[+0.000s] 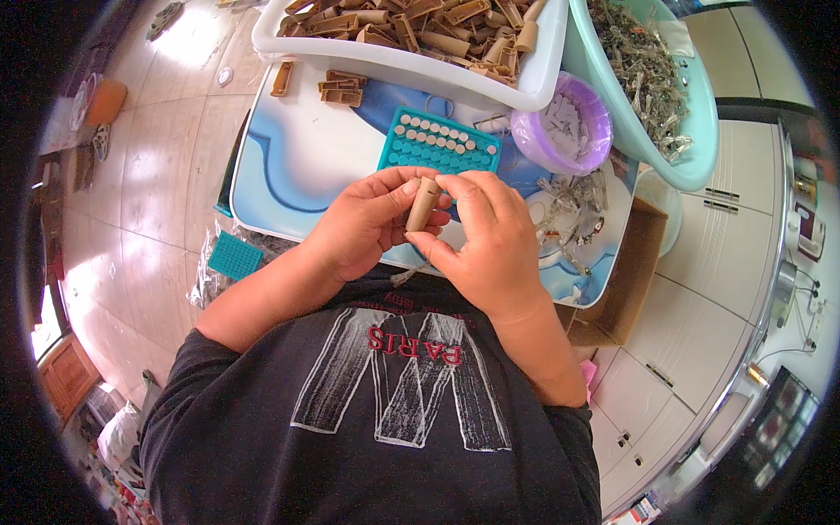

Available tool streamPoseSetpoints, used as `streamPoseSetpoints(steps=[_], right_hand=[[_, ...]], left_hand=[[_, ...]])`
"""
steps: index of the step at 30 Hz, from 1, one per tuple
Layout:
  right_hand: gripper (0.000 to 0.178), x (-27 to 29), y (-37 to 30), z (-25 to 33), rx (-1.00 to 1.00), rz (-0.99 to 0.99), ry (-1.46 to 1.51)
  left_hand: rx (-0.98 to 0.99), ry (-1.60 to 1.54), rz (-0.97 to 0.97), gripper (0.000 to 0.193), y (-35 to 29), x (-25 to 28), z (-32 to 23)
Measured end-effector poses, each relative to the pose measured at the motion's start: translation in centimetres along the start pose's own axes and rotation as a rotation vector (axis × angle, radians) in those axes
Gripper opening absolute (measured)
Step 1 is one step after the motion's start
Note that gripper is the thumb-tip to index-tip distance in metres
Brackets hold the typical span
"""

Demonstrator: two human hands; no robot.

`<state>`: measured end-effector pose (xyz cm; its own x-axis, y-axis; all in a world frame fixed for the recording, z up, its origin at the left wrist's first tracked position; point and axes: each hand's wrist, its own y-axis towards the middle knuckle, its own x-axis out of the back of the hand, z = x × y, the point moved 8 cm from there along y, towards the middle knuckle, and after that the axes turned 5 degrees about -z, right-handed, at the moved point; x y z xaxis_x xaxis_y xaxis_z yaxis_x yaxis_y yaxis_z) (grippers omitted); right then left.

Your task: The person assembles small metal components into cardboard tubes by hand, taking the components from plastic bins and inserting them into the tubes.

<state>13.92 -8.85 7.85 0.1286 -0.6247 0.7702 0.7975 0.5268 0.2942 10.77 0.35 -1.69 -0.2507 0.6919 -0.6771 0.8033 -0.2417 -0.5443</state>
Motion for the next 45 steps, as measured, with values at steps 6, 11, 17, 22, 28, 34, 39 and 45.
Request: streamPoseSetpoints(steps=[6, 11, 17, 22, 28, 34, 39, 45], right_hand=[[0.052, -0.4, 0.1, -0.1, -0.01, 0.03, 0.033], [0.052, -0.6, 0.1, 0.0, 0.007, 0.031, 0.037], [0.051, -0.7, 0.0, -0.4, -0.041, 0.031, 0.061], [0.052, -0.9, -0.2, -0.6, -0.036, 0.031, 0.061], [0.052, -1.1, -0.2, -0.4, -0.015, 0.031, 0.054], [0.044, -0.9, -0.5, -1.1, -0.1, 0.032, 0.186], [0.033, -0.9, -0.8, -2.8, -0.215, -0.031, 0.413], [0.026, -0.9, -0.9, -2.6, -0.214, -0.095, 0.458]], left_hand=[[0.043, -0.063, 0.038, 0.035, 0.2, 0.1, 0.6], [0.038, -0.055, 0.03, 0.037, 0.1, 0.2, 0.5], [0.037, -0.089, 0.037, 0.034, 0.1, 0.3, 0.5], [0.043, -0.103, 0.045, 0.031, 0.0, 0.1, 0.5], [-0.002, 0.016, 0.016, 0.031, -0.2, 0.0, 0.5], [-0.139, 0.077, 0.083, 0.037, -0.2, -0.4, 0.2], [-0.416, 0.493, 0.098, 0.04, -0.9, -1.2, -1.0], [-0.673, 0.818, -0.001, 0.053, -2.7, -2.4, -2.6]])
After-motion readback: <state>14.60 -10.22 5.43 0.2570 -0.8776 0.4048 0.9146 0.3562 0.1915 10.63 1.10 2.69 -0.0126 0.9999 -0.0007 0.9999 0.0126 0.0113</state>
